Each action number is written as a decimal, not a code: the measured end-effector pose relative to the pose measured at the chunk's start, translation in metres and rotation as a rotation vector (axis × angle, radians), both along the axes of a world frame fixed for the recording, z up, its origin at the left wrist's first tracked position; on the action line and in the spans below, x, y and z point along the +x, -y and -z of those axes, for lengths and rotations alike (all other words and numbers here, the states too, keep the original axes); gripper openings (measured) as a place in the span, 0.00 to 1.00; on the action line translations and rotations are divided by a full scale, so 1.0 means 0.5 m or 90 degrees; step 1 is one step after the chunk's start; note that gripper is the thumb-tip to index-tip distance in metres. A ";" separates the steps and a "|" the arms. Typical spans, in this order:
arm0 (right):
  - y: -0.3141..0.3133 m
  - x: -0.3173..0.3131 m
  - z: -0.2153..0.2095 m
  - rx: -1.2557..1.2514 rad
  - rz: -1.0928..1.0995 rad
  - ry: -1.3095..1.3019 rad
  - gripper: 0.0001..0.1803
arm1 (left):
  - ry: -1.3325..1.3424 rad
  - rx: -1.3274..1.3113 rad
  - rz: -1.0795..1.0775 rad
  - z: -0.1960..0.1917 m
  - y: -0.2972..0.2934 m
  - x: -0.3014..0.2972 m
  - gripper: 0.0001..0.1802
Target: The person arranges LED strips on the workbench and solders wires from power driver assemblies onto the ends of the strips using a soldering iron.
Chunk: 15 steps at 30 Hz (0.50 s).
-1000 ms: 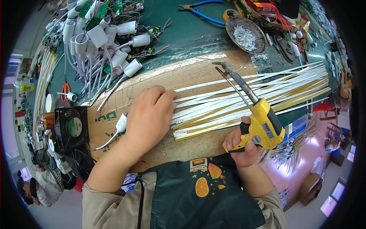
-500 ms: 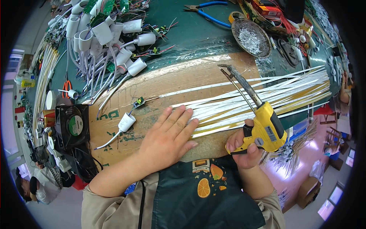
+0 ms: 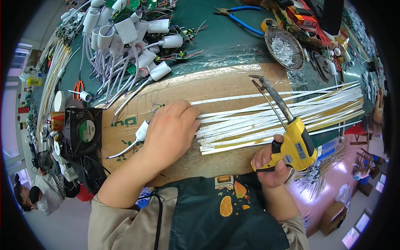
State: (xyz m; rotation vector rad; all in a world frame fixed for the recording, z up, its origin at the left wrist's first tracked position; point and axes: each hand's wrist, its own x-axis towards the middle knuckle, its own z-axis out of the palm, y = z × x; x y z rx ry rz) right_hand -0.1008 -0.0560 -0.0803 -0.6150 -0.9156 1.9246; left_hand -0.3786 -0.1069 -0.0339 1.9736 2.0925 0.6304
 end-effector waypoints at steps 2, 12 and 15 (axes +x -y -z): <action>0.001 0.002 0.000 -0.005 0.001 0.004 0.38 | 0.005 -0.014 0.006 0.001 -0.007 -0.004 0.10; 0.001 -0.002 -0.002 -0.003 0.004 0.014 0.39 | -0.044 -0.025 -0.010 0.004 -0.013 0.002 0.09; 0.000 -0.002 -0.003 0.000 0.005 0.016 0.39 | -0.042 -0.035 -0.006 0.001 -0.014 0.004 0.10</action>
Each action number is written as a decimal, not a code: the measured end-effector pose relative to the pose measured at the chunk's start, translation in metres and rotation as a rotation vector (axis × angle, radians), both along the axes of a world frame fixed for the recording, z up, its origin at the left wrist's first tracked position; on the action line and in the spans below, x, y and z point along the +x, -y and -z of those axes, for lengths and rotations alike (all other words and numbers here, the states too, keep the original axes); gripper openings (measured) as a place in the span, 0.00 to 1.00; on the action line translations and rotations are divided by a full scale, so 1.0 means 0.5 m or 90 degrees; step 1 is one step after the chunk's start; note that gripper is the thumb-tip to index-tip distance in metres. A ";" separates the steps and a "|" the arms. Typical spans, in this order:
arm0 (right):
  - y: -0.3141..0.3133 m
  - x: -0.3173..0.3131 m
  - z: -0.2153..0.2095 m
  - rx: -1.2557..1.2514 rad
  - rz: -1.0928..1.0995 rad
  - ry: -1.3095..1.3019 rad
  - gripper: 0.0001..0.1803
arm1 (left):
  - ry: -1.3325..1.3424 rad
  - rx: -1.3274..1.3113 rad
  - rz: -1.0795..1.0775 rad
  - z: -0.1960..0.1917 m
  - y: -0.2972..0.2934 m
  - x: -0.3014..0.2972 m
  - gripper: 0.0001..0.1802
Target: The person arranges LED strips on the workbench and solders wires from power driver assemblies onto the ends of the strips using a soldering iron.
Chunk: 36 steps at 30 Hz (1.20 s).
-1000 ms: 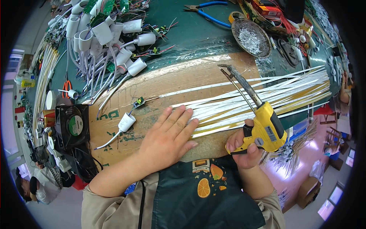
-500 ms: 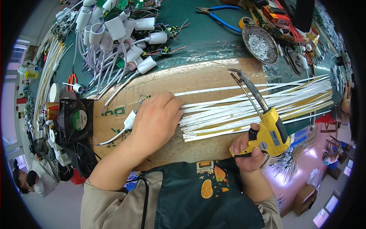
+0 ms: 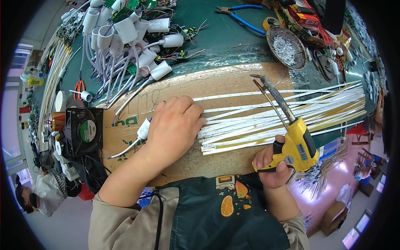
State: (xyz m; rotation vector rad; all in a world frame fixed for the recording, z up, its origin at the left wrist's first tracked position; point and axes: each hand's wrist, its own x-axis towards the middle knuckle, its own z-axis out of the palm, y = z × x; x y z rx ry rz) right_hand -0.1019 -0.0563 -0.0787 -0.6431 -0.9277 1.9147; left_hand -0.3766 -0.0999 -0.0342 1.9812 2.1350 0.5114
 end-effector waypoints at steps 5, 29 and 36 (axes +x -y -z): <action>0.000 0.000 -0.001 -0.005 -0.002 0.000 0.39 | 0.003 -0.014 -0.017 -0.008 -0.008 0.006 0.10; 0.001 0.008 -0.003 -0.050 -0.026 -0.018 0.41 | 0.010 -0.015 0.040 -0.009 -0.047 0.018 0.09; 0.000 0.009 -0.004 -0.061 -0.023 -0.021 0.43 | -0.039 -0.045 0.075 0.000 -0.037 0.032 0.06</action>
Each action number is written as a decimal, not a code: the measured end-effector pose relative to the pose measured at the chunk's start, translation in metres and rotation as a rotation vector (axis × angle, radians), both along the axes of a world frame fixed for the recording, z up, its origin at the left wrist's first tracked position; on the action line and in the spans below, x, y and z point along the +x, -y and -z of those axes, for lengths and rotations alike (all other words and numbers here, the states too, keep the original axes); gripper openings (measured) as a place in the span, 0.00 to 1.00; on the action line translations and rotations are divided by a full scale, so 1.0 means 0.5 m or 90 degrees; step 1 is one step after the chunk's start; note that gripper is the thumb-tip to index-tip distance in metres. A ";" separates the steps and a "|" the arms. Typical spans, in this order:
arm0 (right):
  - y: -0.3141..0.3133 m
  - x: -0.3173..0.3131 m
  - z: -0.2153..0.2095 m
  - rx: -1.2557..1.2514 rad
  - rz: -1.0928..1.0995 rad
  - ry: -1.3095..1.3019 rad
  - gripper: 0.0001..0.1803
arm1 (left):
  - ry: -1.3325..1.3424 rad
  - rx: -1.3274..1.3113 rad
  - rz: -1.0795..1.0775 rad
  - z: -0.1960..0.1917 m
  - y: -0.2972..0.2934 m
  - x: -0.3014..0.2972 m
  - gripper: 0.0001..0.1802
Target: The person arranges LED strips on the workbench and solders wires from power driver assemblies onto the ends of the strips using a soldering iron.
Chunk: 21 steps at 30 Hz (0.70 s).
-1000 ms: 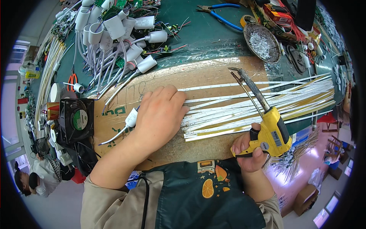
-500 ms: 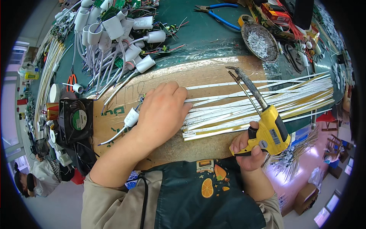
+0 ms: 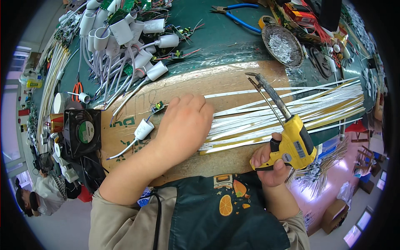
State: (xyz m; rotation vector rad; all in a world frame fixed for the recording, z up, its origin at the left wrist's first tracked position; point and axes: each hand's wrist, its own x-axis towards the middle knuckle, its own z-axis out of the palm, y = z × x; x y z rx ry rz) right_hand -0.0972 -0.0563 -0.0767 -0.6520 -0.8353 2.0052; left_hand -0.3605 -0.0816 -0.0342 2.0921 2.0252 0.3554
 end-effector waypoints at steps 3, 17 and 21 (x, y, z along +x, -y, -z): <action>-0.001 0.000 0.003 -0.003 -0.007 -0.006 0.42 | 0.005 0.043 0.021 0.005 0.016 -0.003 0.06; 0.000 -0.004 -0.001 0.017 0.004 0.008 0.42 | 0.078 0.069 0.099 0.013 0.105 0.020 0.28; 0.000 -0.004 -0.002 0.014 0.001 0.006 0.42 | 0.072 -0.013 0.116 0.007 0.122 0.029 0.42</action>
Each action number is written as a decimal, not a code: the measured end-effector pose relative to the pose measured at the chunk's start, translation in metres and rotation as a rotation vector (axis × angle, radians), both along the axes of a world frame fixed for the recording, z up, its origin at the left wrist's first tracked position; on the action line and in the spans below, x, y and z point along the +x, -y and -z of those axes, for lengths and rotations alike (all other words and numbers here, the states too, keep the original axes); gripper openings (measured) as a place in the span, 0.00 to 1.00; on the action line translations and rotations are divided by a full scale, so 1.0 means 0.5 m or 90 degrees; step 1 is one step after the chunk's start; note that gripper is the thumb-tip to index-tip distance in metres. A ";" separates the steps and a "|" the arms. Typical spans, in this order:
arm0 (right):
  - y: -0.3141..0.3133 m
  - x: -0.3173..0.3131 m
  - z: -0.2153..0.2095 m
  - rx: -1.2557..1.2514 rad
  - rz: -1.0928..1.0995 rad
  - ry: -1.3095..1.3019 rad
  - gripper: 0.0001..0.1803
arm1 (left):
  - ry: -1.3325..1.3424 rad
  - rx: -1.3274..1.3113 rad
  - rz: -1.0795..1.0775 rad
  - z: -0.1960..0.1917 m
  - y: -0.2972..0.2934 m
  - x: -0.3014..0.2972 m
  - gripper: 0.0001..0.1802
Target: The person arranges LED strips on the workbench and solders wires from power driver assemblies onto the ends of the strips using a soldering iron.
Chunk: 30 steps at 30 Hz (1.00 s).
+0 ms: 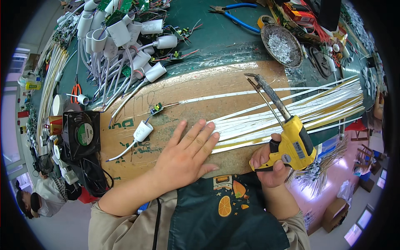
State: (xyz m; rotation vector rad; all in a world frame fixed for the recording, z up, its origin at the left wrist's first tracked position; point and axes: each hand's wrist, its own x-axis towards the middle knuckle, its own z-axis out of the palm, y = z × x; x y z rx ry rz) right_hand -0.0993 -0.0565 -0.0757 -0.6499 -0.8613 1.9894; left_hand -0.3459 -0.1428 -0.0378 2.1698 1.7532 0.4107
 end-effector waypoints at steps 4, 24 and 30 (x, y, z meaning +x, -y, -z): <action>0.002 0.000 0.003 0.005 0.008 -0.009 0.41 | -0.131 -0.013 -0.057 0.011 -0.018 -0.004 0.48; 0.001 -0.002 0.010 0.022 0.011 0.010 0.39 | -0.055 -0.022 -0.043 0.003 -0.015 -0.007 0.45; -0.001 -0.002 0.006 0.027 0.002 0.012 0.39 | -0.047 -0.022 -0.064 0.006 -0.024 0.000 0.47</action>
